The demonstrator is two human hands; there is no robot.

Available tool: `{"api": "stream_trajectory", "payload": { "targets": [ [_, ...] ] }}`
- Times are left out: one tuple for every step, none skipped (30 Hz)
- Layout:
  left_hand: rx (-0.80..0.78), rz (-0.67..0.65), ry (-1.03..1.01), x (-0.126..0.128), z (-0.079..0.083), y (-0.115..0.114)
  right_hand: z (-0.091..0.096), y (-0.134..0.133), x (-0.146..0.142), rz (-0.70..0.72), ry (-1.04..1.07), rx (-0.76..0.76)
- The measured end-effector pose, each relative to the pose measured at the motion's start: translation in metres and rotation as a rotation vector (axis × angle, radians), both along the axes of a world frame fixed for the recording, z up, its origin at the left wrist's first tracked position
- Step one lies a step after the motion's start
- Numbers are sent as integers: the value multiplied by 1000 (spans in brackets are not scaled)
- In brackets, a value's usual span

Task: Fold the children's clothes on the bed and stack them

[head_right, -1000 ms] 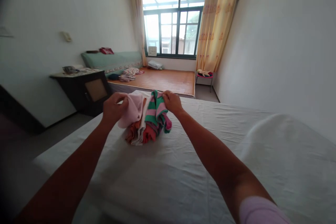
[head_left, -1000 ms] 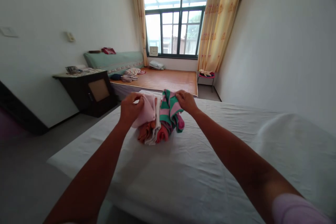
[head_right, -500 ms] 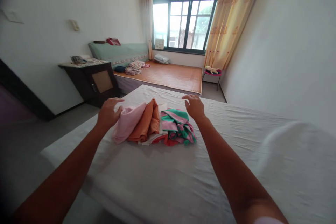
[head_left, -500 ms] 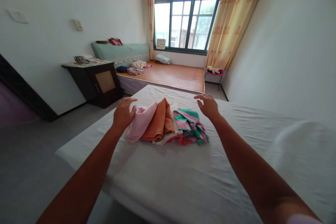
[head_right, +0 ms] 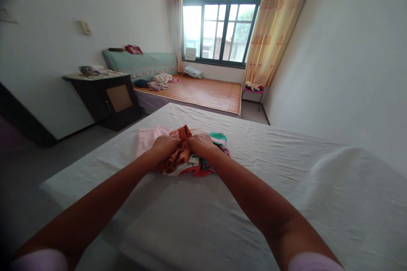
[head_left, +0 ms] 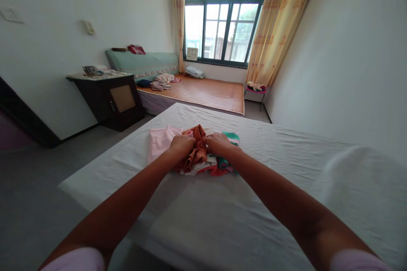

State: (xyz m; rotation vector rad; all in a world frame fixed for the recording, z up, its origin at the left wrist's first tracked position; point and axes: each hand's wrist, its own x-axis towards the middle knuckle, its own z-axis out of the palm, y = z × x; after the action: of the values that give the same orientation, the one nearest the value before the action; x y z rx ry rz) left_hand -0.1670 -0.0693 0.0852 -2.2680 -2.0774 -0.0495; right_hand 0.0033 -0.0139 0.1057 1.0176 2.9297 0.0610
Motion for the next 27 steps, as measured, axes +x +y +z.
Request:
{"api": "stream_trajectory", "payload": {
  "targets": [
    [-10, 2, 2, 2, 0, 2, -1, 1, -4, -3, -2, -9],
    [-13, 4, -2, 4, 0, 4, -2, 1, -8, -14, -2, -17],
    [-9, 8, -13, 5, 0, 5, -3, 2, -10, -24, -1, -21],
    [2, 10, -29, 5, -1, 5, -4, 3, -12, -30, 2, -21],
    [17, 12, -48, 4, -2, 5, -5, 3, -14, -32, 5, -21],
    [34, 19, -63, 3, -3, 3, -6, 4, -14, -31, 8, -16],
    [51, 29, -73, 0, -3, 0, -6, 4, -13, -29, 12, -7],
    [69, 41, -77, -3, -2, -3, -5, 4, -12, -30, 13, 2],
    [90, 54, -77, -6, 1, -7, -4, 4, -10, -33, 11, 11],
    [115, 68, -75, -11, 4, -11, -2, 5, -7, -37, 9, 23],
    [144, 87, -71, -17, 9, -15, 0, 5, -4, -40, 10, 35],
    [175, 112, -68, -24, 16, -19, 3, 7, -2, -43, 12, 50],
    [206, 139, -67, -31, 23, -24, 6, 9, 1, -46, 17, 63],
    [235, 168, -72, -40, 32, -28, 10, 11, 4, -53, 18, 72],
    [264, 198, -87, -49, 40, -32, 13, 13, 6, -62, 15, 80],
    [297, 224, -116, -59, 49, -35, 17, 15, 8, -72, 6, 86],
    [335, 239, -166, -68, 58, -38, 20, 17, 10, -79, -2, 95],
    [381, 240, -238, -77, 65, -40, 24, 18, 11, -83, -6, 110],
    [432, 226, -335, -84, 72, -42, 28, 18, 11, -84, 1, 132],
    [485, 203, -456, -90, 77, -43, 32, 18, 10, -83, 22, 160],
    [525, 169, -592, -94, 81, -44, 37, 17, 9, -85, 55, 187],
    [546, 132, -732, -97, 83, -44, 43, 15, 7, -88, 97, 211],
    [546, 99, -862, -98, 84, -44, 50, 13, 5, -93, 146, 232],
    [531, 76, -970, -97, 83, -43, 59, 12, 2, -97, 206, 253],
    [512, 65, -1051, -97, 82, -43, 70, 11, -1, -97, 280, 276],
    [497, 63, -1104, -96, 80, -43, 83, 12, -3, -92, 369, 303],
    [497, 70, -1136, -95, 77, -42, 96, 14, -5, -78, 476, 332]
  ]
}}
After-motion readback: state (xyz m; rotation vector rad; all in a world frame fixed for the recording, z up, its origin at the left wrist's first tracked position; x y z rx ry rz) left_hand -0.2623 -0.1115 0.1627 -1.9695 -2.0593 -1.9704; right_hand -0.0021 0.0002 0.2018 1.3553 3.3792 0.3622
